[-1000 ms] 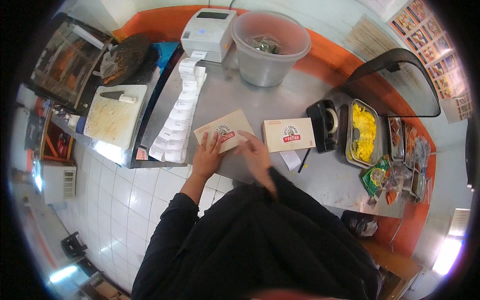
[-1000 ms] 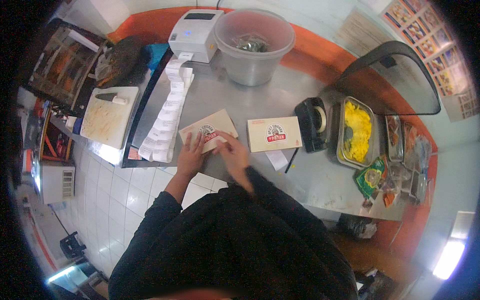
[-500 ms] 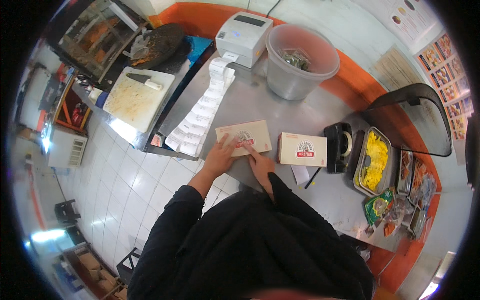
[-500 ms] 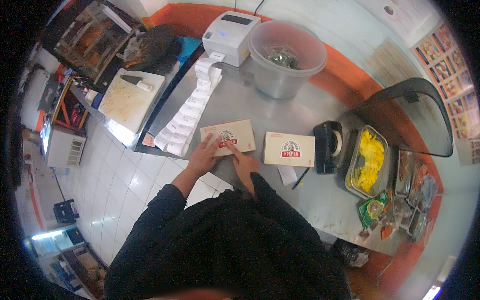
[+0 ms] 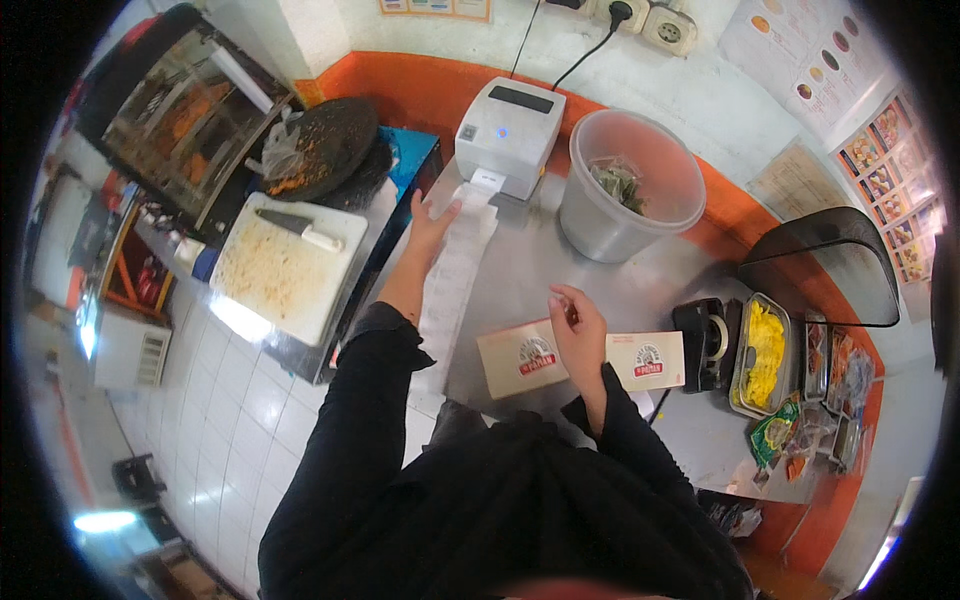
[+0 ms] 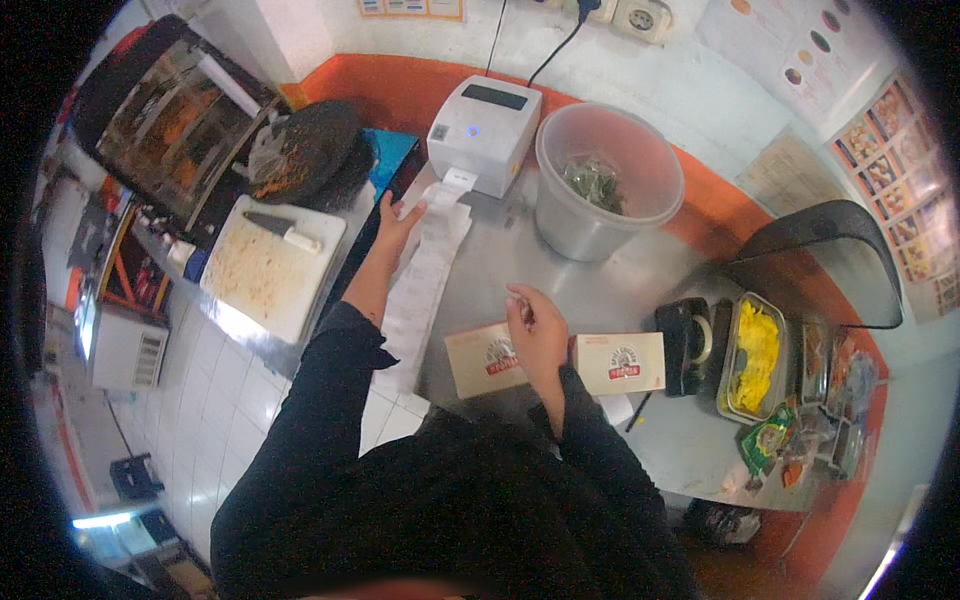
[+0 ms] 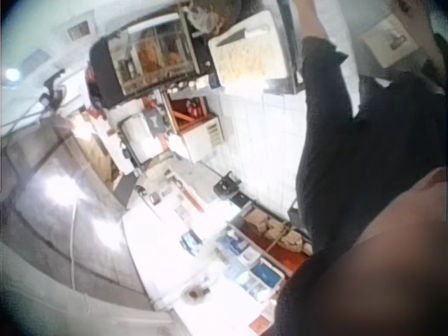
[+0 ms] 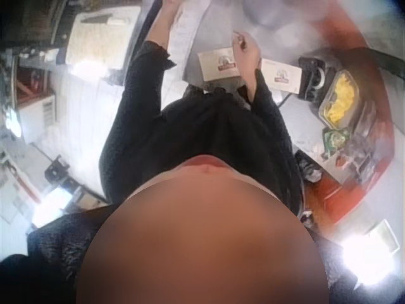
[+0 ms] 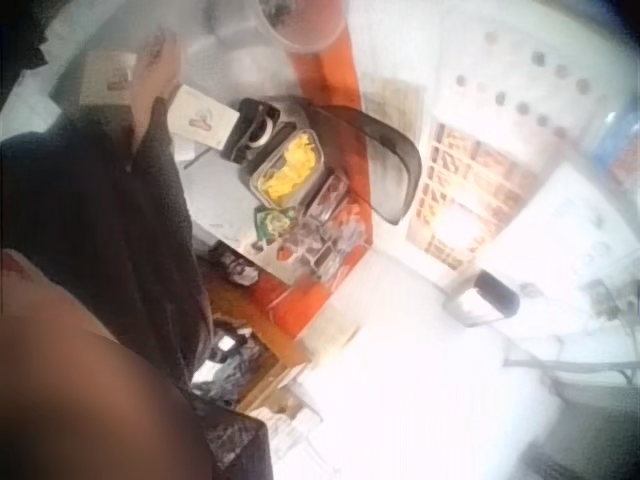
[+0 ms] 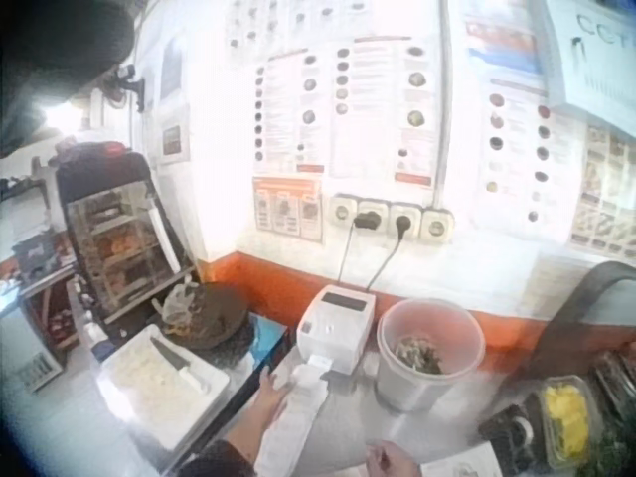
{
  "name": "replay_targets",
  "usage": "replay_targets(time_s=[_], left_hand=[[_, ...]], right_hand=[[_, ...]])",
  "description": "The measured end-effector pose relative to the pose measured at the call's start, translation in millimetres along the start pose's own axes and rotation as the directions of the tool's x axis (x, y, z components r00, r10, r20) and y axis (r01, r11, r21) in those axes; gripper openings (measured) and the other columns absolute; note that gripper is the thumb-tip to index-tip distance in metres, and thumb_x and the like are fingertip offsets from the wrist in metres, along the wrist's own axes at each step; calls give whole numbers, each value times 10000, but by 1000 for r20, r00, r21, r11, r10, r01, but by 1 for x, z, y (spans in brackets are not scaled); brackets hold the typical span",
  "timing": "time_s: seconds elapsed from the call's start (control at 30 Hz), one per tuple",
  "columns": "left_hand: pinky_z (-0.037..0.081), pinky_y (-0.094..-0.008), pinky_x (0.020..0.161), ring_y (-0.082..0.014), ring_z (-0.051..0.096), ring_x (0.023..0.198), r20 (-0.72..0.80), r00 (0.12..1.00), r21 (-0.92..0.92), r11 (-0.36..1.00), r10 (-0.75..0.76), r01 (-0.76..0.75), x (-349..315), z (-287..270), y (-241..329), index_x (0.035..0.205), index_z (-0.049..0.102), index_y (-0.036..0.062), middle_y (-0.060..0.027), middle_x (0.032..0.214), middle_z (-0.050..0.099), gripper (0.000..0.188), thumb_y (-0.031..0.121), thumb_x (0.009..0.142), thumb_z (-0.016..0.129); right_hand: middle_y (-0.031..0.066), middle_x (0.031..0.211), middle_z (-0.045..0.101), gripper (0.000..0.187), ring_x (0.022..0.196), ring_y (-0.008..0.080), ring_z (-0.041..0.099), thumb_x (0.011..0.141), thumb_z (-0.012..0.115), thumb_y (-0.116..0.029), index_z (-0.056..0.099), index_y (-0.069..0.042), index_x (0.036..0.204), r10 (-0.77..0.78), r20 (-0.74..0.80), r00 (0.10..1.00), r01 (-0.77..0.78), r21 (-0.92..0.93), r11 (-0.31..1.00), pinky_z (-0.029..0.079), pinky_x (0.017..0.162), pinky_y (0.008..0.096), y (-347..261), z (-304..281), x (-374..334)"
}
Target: The person scoops scrambled eggs from a metal tray into a cardboard food container using a ladle. They then close the container, seal it with a printed sticker, and place it into a plastic bag. The person also uses scissors to cut open a plastic package containing a dark food item.
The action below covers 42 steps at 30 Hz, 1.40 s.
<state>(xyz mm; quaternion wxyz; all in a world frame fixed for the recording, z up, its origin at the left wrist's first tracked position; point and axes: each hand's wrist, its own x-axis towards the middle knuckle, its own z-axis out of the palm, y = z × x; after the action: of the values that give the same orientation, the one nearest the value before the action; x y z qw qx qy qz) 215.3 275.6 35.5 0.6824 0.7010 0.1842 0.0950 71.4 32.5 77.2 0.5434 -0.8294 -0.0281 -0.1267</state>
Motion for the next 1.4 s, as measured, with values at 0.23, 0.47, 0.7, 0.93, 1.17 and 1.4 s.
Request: replay_targets(time_s=[0.23,0.47,0.7,0.93,1.17,1.4], left_hand=[[451,-261,819,-124,582,912,549,833,-90,985,-74,148,45,-9,-59,1117,566,-28,-68,997,632,296,74,844,622],[455,-243,774,-120,581,854,552,833,-158,985,27,72,59,-19,-97,1065,586,-24,-68,948,634,227,26,844,578],[437,-235,662,-97,528,726,547,832,75,983,98,-165,69,-20,-95,1058,590,-19,-49,884,618,243,42,825,616],[436,-250,641,-104,523,690,517,856,119,989,8,-82,61,-17,-81,1060,594,-16,-58,862,620,268,88,818,640],[438,-259,666,-104,541,677,373,919,50,987,123,-153,17,-35,-17,953,622,12,-18,754,610,210,203,865,611],[419,-222,662,-74,536,708,725,666,-30,958,-177,286,-92,-32,47,906,640,4,-20,788,633,231,230,871,609]], right_hand=[[110,914,625,202,843,283,585,790,620,-108,640,-56,985,-276,70,959,284,-178,942,472,748,355,2,129,102],[113,961,611,214,907,310,566,771,626,-130,638,-59,972,-175,147,974,214,-320,923,465,779,387,41,196,123],[120,865,622,137,848,308,582,775,626,-136,653,-42,870,-124,149,981,161,-274,948,468,761,393,47,198,140],[122,841,616,80,820,284,586,814,580,-88,628,-28,837,142,-217,966,-148,-9,989,473,714,358,55,194,132],[72,808,566,126,719,250,531,734,692,-71,613,-67,832,-326,-536,779,146,-350,925,446,654,350,-12,117,85],[70,835,559,299,774,275,532,628,751,-55,613,-88,891,-529,-119,840,452,-383,805,437,675,354,-22,82,1]])
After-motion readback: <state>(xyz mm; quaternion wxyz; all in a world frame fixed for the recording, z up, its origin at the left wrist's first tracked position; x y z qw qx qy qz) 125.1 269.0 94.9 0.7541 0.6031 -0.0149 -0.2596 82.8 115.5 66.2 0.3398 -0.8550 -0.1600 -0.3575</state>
